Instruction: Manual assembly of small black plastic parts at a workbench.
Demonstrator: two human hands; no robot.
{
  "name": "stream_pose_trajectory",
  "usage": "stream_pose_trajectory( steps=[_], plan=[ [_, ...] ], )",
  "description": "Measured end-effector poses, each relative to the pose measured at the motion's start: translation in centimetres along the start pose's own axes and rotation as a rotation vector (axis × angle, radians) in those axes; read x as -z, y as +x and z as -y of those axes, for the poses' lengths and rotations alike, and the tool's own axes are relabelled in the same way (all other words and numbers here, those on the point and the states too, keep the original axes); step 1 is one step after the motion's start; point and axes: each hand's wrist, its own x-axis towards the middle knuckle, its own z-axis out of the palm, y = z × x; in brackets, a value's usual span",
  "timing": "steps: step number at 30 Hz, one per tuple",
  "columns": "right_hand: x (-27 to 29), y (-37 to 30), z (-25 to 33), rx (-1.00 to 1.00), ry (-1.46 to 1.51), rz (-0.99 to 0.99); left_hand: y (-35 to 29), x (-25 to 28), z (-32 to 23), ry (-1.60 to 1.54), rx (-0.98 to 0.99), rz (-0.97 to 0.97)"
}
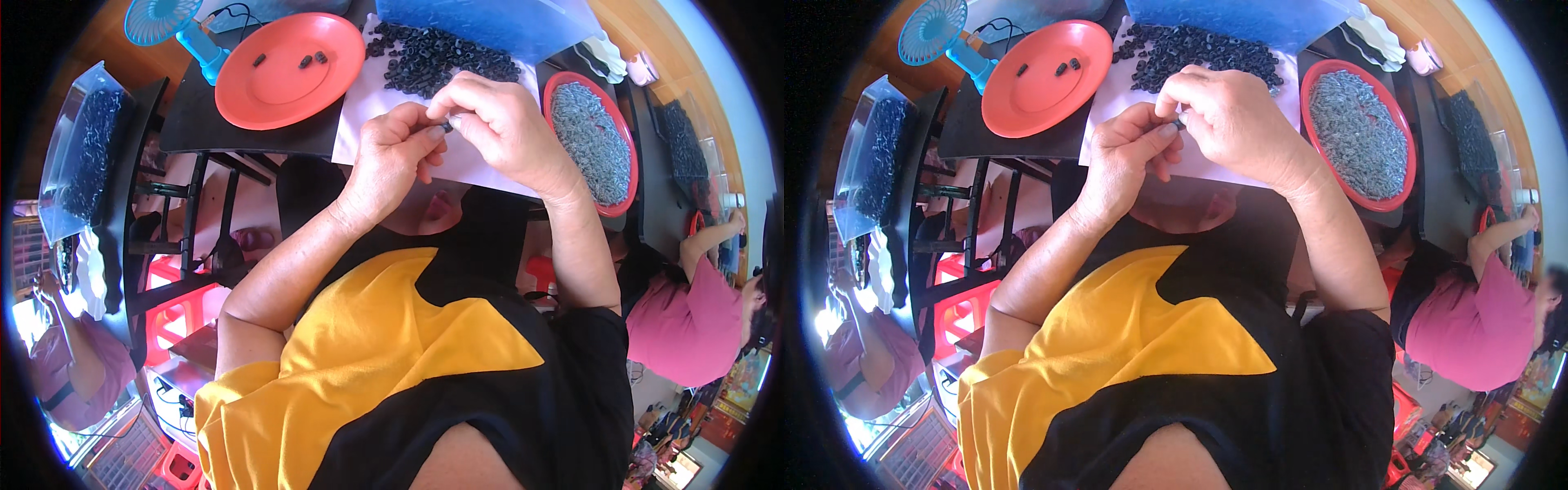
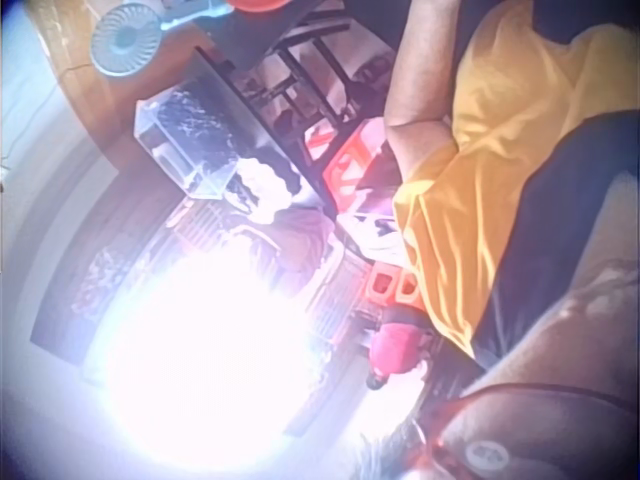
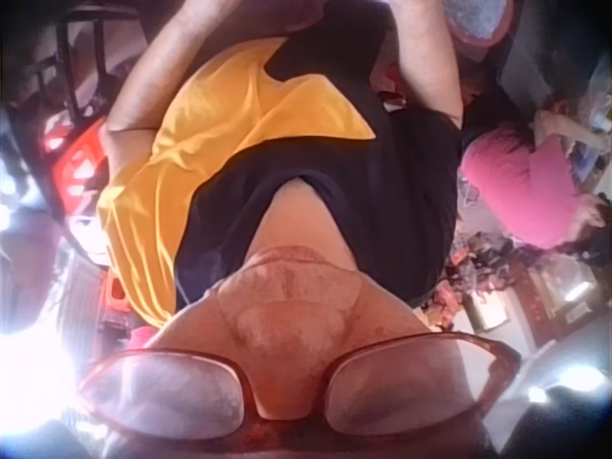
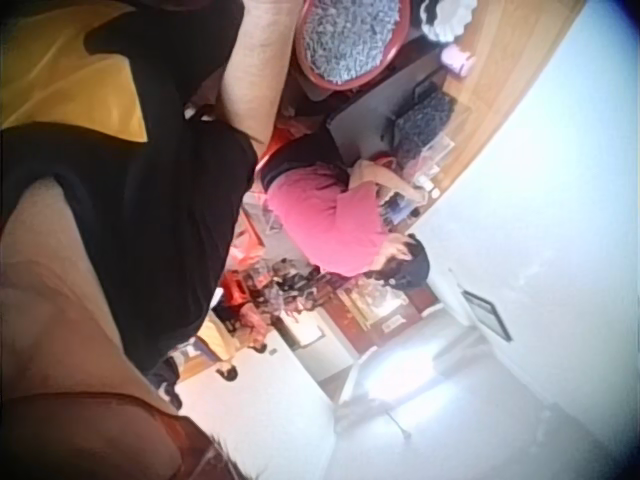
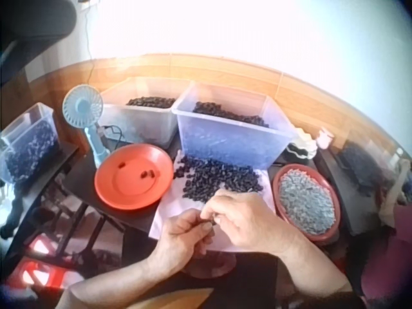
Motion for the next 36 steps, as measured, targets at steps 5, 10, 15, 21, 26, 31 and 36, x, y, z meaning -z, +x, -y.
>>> stream_pose_trajectory(
  steps=[5,10,15,21,26,31,36],
  plan=[
    [-0.4,0.3,0.7,-0.083,0.001,-0.024,0.0,-0.1,-0.2,-0.009,0.016,-0.017],
    [-0.8,-0.4,0.9,-0.191,0.173,-0.165,0.3,-0.2,-0.2,-0.003,0.019,-0.056],
    [-0.9,-0.7,0.6,-0.165,0.154,-0.21,0.3,-0.3,-0.2,-0.009,0.034,-0.083],
    [-0.9,-0.5,0.5,-0.158,0.156,-0.199,0.4,-0.4,-0.1,-0.019,0.022,-0.081],
    [-0.9,-0.4,0.8,-0.178,0.154,-0.187,0.4,-0.5,0.0,-0.014,0.016,-0.089],
    [-1.0,-0.5,0.6,-0.156,0.121,-0.19,0.3,-0.6,-0.1,-0.015,0.013,-0.095],
    [-1.2,-0.4,0.5,-0.157,0.112,-0.182,0.3,-0.6,-0.2,0.003,0.017,-0.107]
  ],
)
